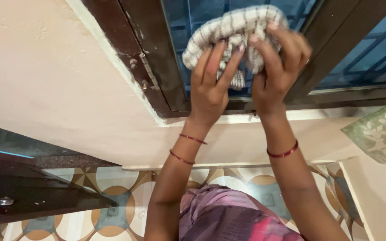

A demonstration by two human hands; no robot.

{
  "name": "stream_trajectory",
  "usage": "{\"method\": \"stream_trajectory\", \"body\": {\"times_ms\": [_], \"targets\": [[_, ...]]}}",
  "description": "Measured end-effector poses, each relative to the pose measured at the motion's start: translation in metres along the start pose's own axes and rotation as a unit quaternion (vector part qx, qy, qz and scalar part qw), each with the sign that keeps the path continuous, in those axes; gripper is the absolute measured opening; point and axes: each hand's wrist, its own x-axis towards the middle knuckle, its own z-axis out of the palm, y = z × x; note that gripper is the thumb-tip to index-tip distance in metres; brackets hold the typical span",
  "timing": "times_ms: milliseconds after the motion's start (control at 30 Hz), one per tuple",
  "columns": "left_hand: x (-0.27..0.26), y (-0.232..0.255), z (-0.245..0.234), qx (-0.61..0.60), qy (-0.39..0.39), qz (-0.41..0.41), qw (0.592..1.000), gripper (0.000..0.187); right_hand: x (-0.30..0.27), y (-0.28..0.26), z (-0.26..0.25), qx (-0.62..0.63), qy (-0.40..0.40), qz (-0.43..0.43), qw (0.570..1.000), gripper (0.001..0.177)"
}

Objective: The person wipes the glass pane and the metal grill of a window using a cloth.

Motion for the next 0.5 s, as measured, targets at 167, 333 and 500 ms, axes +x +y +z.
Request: {"method": "stream_trajectory", "body": {"times_ms": [167, 333, 500], "targets": [[0.046, -0.026, -0.011, 0.043, 0.078, 0.01, 0.996, 0.058, 0.049, -0.011, 0.037, 0.001, 0.034, -0.035, 0.999, 0.04], [0.026, -0.034, -0.008, 0.039, 0.081, -0.007, 0.996, 0.057, 0.024, -0.018, 0.055, -0.012, 0.03, -0.05, 0.998, 0.026], [-0.019, -0.038, 0.002, 0.041, 0.054, -0.033, 0.997, 0.055, -0.024, -0.017, 0.06, 0.006, -0.012, -0.024, 1.0, 0.024]]}}
